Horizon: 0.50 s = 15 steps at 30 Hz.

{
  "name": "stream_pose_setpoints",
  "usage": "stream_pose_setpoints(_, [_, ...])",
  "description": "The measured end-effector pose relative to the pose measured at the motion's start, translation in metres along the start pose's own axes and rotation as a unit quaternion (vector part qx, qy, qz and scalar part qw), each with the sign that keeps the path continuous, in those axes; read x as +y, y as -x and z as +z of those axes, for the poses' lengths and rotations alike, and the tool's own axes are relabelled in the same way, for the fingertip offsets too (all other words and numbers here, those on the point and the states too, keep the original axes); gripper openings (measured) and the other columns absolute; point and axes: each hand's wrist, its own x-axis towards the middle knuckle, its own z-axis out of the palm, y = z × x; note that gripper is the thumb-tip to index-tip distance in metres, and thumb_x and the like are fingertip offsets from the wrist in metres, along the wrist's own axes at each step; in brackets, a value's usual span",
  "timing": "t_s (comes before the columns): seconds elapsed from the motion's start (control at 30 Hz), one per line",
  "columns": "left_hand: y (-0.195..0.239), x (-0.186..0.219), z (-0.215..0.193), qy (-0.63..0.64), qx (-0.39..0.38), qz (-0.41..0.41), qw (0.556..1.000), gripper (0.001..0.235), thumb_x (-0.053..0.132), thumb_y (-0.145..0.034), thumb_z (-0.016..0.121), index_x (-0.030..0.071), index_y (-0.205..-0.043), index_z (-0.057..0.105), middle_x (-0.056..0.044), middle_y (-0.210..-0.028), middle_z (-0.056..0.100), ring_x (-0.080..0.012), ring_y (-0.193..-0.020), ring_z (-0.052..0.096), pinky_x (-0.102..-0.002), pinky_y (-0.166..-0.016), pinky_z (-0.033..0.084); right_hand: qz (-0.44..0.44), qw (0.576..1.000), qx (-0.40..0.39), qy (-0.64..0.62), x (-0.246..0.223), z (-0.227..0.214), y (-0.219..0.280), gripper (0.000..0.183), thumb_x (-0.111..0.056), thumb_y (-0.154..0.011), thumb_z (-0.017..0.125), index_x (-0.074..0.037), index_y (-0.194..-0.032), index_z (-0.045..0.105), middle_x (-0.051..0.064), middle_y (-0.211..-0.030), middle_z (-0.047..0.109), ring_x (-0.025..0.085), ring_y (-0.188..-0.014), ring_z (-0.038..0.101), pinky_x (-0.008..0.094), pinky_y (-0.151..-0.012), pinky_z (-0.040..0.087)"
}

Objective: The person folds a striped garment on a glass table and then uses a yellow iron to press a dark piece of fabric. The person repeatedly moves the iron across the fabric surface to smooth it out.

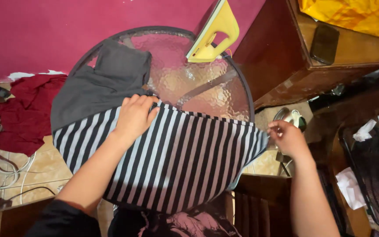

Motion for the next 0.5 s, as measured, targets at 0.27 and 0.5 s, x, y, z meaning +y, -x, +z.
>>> stream_pose_setpoints(0.27, [0.042, -0.026, -0.079, 0.087, 0.103, -0.066, 0.989, 0.044, 0.031, -0.096, 0.069, 0.011, -0.135, 0.060, -0.010, -0.133, 0.062, -0.0354, -0.124, 0.054, -0.049, -0.102, 0.040, -0.032, 0.993, -0.035, -0.112, -0.095, 0.008, 0.002, 0.054, -0.028, -0.105, 0.056, 0.006, -0.147, 0.048, 0.042, -0.137, 0.053, 0.060, -0.129, 0.049, 0.067, -0.112, 0.037])
stream_pose_setpoints(0.5, [0.079, -0.109, -0.084, -0.009, 0.044, -0.184, 0.982, 0.060, 0.039, -0.097, 0.068, 0.007, -0.146, 0.057, -0.018, -0.147, 0.057, -0.0424, -0.134, 0.050, -0.058, -0.110, 0.037, 0.053, 0.996, 0.001, 0.069, -0.081, 0.050, -0.010, 0.039, -0.049, -0.111, 0.048, -0.017, -0.134, 0.051, 0.027, -0.114, 0.064, 0.051, -0.112, 0.066, 0.059, -0.100, 0.051])
